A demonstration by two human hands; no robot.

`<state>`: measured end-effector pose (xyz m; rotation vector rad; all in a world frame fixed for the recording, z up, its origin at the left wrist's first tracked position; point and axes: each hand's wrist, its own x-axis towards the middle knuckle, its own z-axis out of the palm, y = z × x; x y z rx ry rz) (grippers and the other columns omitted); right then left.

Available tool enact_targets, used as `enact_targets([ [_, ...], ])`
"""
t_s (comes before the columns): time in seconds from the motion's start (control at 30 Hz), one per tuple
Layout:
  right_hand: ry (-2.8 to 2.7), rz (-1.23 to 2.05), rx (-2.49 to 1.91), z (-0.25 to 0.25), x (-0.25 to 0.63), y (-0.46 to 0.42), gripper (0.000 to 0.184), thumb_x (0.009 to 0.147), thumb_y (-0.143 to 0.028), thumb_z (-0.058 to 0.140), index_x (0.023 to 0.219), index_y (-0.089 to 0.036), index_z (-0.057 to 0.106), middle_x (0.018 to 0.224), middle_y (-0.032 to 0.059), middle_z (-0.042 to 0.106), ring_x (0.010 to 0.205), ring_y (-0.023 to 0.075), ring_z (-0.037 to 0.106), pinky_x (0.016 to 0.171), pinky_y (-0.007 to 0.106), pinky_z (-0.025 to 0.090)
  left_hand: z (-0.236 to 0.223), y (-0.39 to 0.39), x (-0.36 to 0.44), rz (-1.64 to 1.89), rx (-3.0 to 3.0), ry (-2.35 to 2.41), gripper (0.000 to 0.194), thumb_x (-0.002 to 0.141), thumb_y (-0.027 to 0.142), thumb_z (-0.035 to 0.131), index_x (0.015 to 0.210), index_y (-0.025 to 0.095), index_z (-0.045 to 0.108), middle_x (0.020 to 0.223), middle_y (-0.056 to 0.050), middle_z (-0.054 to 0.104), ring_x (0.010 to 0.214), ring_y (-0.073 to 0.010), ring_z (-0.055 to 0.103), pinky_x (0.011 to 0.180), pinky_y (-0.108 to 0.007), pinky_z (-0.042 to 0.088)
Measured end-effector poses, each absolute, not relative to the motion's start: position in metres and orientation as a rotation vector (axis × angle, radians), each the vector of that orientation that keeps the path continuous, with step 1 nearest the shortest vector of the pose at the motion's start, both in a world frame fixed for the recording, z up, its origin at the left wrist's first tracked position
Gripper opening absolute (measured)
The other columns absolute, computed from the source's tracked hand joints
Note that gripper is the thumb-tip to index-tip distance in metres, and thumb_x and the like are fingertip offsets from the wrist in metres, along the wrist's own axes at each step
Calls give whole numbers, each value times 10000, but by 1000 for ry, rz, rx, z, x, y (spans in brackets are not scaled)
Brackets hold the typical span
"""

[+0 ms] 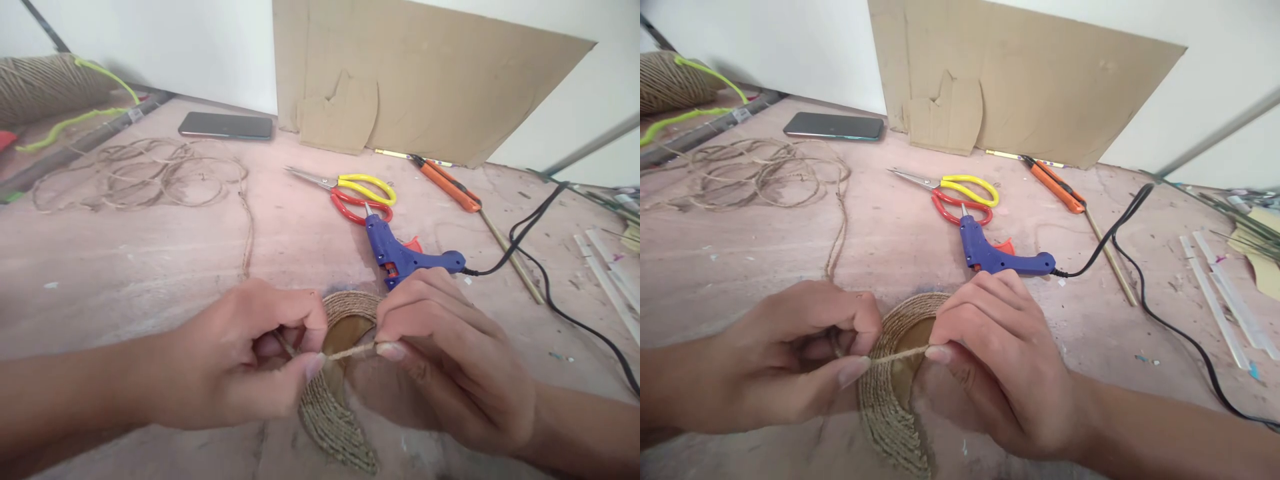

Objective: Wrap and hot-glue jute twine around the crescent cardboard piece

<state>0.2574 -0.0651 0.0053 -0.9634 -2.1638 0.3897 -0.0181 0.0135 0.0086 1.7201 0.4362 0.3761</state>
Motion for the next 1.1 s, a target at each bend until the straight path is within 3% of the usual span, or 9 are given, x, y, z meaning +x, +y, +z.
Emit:
enact_targets([
  [0.43, -2114, 372, -999, 3, 256, -66, 118, 1102, -128, 613, 1100, -246, 613, 942, -7, 741, 832, 165, 676, 766, 403, 517, 8, 15, -19, 336, 1611, 483, 253, 970, 208, 706, 807, 229, 513, 643, 114, 378, 513, -58, 267, 418, -188, 168],
  [0.77, -1893, 449, -1155, -4, 257, -63, 145, 1182, -264, 625, 1039, -285, 616, 874, 15, 652, 801, 213, 637, 735, 401, 567, 11, 16, -23, 376, 1705, 520, 307, 962, 243, 715, 775, 233, 472, 657, 82, 403, 568, -81, 328, 481, -215, 267],
  [0.97, -1651, 621, -1093, -7, 251, -65, 341, 1207, -276, 566, 867, -260, 536, 703, -21, 487, 620, 157, 477, 539, 334, 415, 6, 16, -27, 392, 1688, 488, 272, 1036, 254, 669, 813, 230, 515, 665, 84, 442, 564, -88, 359, 469, -212, 283],
  [1.1, -1574, 612, -1137, -11, 256, -64, 407, 1213, -272, 578, 814, -252, 500, 660, -40, 436, 580, 131, 405, 512, 326, 350, 5, 17, -29, 480, 1728, 435, 277, 1136, 258, 590, 868, 225, 529, 713, 75, 464, 596, -93, 380, 493, -208, 311],
])
